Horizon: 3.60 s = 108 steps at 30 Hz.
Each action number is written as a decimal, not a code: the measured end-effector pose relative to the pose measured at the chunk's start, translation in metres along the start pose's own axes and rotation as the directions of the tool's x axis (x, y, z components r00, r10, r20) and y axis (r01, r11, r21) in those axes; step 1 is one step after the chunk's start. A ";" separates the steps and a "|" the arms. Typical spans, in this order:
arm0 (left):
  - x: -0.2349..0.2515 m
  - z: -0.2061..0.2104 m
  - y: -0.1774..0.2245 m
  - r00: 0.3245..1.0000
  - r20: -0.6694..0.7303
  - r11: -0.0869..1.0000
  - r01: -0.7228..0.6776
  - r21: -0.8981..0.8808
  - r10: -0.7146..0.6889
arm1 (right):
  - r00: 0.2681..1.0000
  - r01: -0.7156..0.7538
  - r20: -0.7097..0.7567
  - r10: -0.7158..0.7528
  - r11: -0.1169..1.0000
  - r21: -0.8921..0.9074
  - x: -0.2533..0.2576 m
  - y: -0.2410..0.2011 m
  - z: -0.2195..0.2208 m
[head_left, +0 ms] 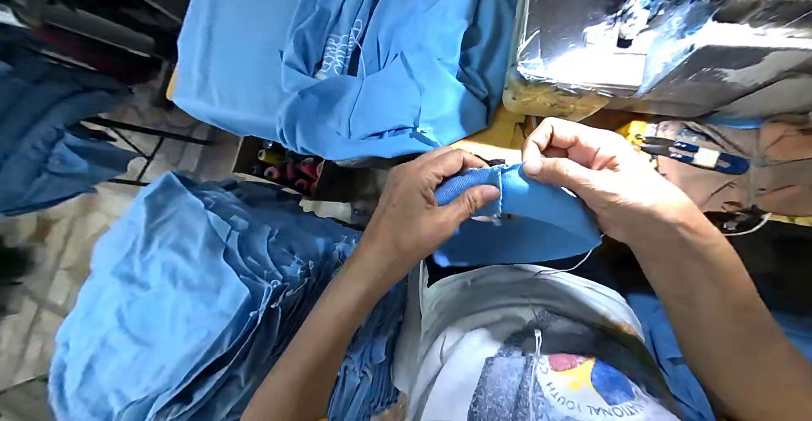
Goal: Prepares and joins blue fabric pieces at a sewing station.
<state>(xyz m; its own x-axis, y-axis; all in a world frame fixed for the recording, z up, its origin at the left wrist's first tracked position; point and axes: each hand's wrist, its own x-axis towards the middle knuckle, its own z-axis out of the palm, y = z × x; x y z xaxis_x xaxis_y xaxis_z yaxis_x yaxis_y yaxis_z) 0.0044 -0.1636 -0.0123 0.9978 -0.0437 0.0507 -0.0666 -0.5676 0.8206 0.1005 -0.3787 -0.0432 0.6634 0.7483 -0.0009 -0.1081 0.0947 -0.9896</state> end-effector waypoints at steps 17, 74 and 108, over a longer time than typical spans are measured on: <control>-0.030 0.046 -0.020 0.979 -0.191 0.991 0.048 -0.126 -0.071 | 0.954 -0.097 -0.255 0.158 0.967 0.237 -0.013 0.013 0.048; 0.003 0.009 -0.018 0.998 -0.067 0.987 -0.030 -0.156 0.020 | 0.998 0.016 -0.058 -0.032 0.969 -0.247 -0.005 0.015 0.019; 0.033 -0.084 -0.085 0.916 -0.371 0.865 0.058 0.498 0.152 | 0.981 0.149 -0.010 -0.193 0.793 -0.591 0.152 0.029 0.057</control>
<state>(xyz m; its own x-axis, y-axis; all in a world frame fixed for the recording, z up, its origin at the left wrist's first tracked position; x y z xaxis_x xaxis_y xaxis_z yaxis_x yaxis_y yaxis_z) 0.0432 -0.0474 -0.0329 0.9065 0.1784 0.3828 -0.0036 -0.9031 0.4295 0.1557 -0.2247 -0.0634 0.6793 0.7093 0.1882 0.4512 -0.2014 -0.8694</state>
